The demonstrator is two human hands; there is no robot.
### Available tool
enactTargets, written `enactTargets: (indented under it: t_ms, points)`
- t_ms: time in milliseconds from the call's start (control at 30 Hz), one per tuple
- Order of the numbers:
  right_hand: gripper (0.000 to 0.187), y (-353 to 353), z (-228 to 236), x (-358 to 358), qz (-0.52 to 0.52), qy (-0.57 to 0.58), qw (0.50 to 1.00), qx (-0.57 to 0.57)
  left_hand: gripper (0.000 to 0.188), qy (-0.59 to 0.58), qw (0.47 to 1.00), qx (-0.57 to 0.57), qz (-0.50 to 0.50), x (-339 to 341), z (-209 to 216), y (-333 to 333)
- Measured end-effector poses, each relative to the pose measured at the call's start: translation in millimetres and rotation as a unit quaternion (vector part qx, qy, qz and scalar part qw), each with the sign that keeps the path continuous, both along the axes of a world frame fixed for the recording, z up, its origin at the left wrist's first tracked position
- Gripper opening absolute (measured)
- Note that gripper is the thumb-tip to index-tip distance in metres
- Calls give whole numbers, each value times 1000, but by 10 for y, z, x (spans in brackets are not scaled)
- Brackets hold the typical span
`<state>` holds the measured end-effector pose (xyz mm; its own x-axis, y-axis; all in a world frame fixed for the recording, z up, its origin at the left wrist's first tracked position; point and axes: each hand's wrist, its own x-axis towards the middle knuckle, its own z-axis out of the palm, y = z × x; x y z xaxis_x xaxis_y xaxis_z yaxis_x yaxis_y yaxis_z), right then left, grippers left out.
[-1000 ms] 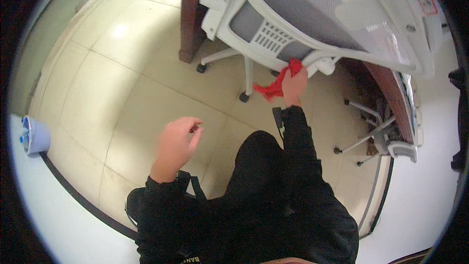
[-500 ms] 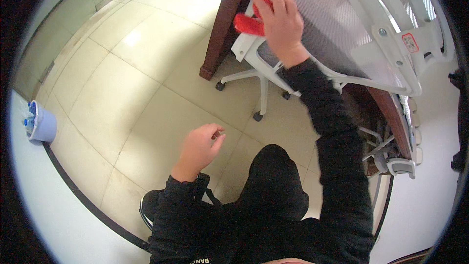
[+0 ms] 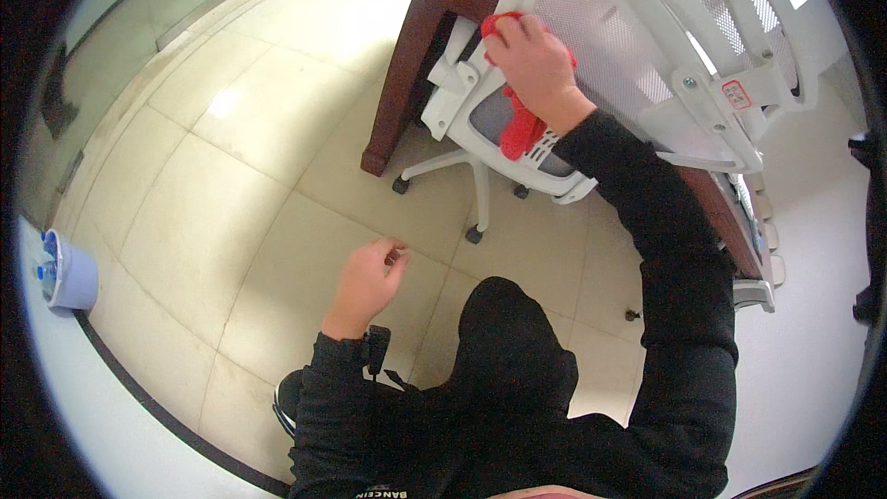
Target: The person wipes a white office chair with a red cloth, then walks to a black wicker chair and wipes its seat and back. The person then walks through the office and exits through a glass door.
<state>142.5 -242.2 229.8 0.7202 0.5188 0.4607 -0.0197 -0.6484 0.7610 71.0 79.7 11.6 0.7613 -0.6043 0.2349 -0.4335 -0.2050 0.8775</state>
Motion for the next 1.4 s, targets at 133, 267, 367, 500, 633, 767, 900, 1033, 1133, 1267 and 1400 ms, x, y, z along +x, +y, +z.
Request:
enactTargets:
  t_ms: [133,267,367,500,633,767,900,1033,1133,1267,1400]
  points:
    - [21,68,249,-108,19,-198,973,119,19,3,1000,13,19,49,-5,63]
    - [36,-11,-79,-3,-22,-206,950,232,19,6,1000,-8,9,12,-63,56]
    - [32,-122,-448,-14,-130,-103,944,287,19,10,1000,-11,7,-26,-91,39]
    - [31,-159,-498,-142,-148,-27,933,327,19,10,1000,-25,10,-49,-79,21]
    - [28,-54,-76,-97,22,-145,943,297,19,-5,1000,20,9,-72,-54,-18]
    - [36,38,115,83,94,-221,917,320,20,0,999,49,-3,-85,-45,-46]
    - [30,53,-248,126,2,-175,912,371,20,4,1000,22,-6,-80,-41,-39]
    - [33,1,-522,30,-187,-34,909,370,19,1,1000,-14,0,-88,-7,-11]
    - [31,1,-473,9,-101,-63,905,408,18,14,999,-31,4,-82,25,0]
    - [28,90,-336,132,58,-128,861,488,18,-9,1000,6,7,-80,40,16]
    - [28,170,-508,327,-9,-125,832,541,19,8,1000,5,-7,-82,21,24]
